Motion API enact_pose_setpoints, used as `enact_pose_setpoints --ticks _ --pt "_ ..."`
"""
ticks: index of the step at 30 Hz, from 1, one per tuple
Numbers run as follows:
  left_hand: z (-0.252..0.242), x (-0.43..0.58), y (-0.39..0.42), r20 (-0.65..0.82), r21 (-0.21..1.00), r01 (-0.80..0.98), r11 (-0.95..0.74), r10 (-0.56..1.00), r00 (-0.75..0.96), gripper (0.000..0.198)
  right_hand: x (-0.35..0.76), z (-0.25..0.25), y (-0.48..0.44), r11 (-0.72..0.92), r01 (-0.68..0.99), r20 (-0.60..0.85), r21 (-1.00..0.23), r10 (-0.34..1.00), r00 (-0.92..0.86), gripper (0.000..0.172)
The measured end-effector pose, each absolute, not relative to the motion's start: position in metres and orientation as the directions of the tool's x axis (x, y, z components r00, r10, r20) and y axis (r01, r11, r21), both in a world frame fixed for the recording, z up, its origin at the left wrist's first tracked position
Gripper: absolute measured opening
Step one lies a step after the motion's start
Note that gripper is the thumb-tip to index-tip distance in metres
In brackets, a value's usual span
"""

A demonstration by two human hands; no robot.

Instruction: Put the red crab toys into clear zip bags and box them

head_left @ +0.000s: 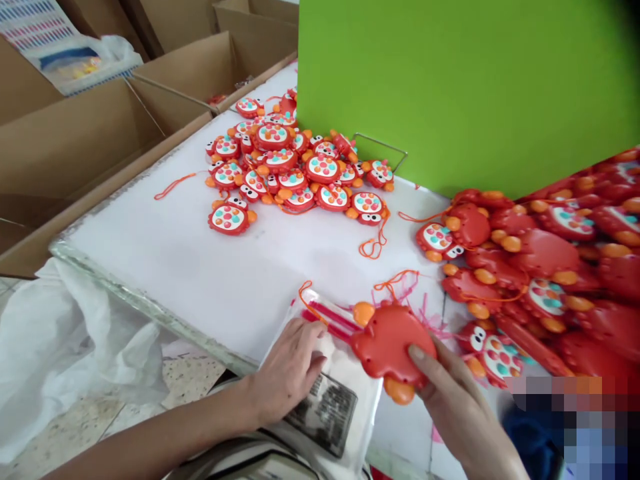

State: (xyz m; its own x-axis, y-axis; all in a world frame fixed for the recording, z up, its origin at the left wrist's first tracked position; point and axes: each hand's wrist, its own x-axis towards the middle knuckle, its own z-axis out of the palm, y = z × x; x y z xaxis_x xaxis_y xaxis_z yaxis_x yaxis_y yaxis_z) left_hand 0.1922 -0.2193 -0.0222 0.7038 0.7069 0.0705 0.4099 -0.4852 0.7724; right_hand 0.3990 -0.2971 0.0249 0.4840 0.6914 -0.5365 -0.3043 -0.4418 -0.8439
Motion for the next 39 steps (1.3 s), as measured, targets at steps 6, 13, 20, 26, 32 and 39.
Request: enact_pose_setpoints --ticks 6,13,20,26,32,39 --pt "-0.02 0.199 -0.214 0.132 0.718 0.354 -0.599 0.616 0.776 0.023 0.387 0.024 -0.324 -0.492 -0.484 -0.668 -0.723 0.676 0.311 0.04" --pt "-0.014 0.199 -0.215 0.124 0.576 0.359 -0.734 0.513 0.85 0.019 0.368 0.025 -0.294 -0.324 -0.4 -0.466 -0.857 0.819 0.334 0.027" --pt "-0.005 0.183 -0.213 0.194 0.534 0.308 -0.787 0.469 0.862 0.018 0.366 0.011 -0.302 -0.402 0.296 -0.315 -0.867 0.901 0.299 0.051" --pt "0.016 0.157 -0.192 0.221 0.759 0.39 -0.522 0.769 0.6 0.019 0.362 0.017 -0.313 -0.412 0.465 -0.251 -0.783 0.894 0.371 0.05" --pt "0.017 0.174 -0.186 -0.384 0.911 0.363 0.198 0.731 0.565 0.017 0.359 0.012 -0.314 -0.406 0.559 -0.246 -0.723 0.907 0.342 0.055" --pt "0.004 0.185 -0.195 -0.342 0.93 0.3 0.213 0.8 0.494 0.017 0.376 0.027 -0.302 -0.223 0.692 -0.151 -0.686 0.975 0.165 0.036"
